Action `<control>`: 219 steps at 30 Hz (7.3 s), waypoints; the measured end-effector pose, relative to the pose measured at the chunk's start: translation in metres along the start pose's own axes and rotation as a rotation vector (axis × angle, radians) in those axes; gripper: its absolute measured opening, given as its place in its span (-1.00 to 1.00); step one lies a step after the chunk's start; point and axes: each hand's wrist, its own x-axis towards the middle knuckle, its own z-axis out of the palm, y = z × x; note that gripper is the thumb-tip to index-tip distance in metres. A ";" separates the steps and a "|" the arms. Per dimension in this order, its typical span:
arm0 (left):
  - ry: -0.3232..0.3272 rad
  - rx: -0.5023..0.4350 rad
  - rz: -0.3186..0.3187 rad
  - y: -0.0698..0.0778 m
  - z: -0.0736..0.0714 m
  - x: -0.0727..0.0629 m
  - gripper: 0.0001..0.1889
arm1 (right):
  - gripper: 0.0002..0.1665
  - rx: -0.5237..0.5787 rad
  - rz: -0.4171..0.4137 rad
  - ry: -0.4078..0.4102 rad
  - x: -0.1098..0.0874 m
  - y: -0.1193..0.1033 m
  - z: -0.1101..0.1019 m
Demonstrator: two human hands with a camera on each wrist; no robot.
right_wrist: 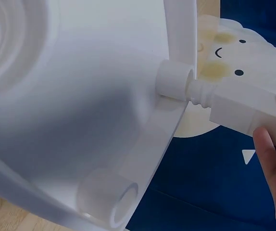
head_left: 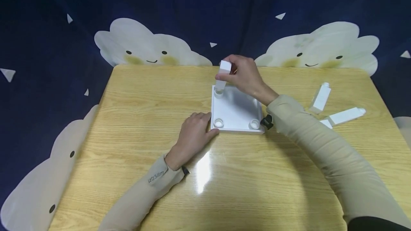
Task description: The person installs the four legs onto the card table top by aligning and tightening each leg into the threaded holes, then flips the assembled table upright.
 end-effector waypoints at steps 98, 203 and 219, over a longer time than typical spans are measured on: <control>0.037 0.017 0.007 0.003 0.002 -0.004 -0.44 | -0.42 -0.204 -0.267 -0.060 -0.013 -0.008 -0.010; 0.029 0.019 -0.008 0.002 0.003 -0.004 -0.39 | -0.48 -0.033 -0.097 -0.128 -0.008 0.000 -0.007; 0.036 0.019 -0.006 0.002 0.003 -0.003 -0.38 | -0.52 0.003 0.011 -0.096 -0.010 0.003 -0.005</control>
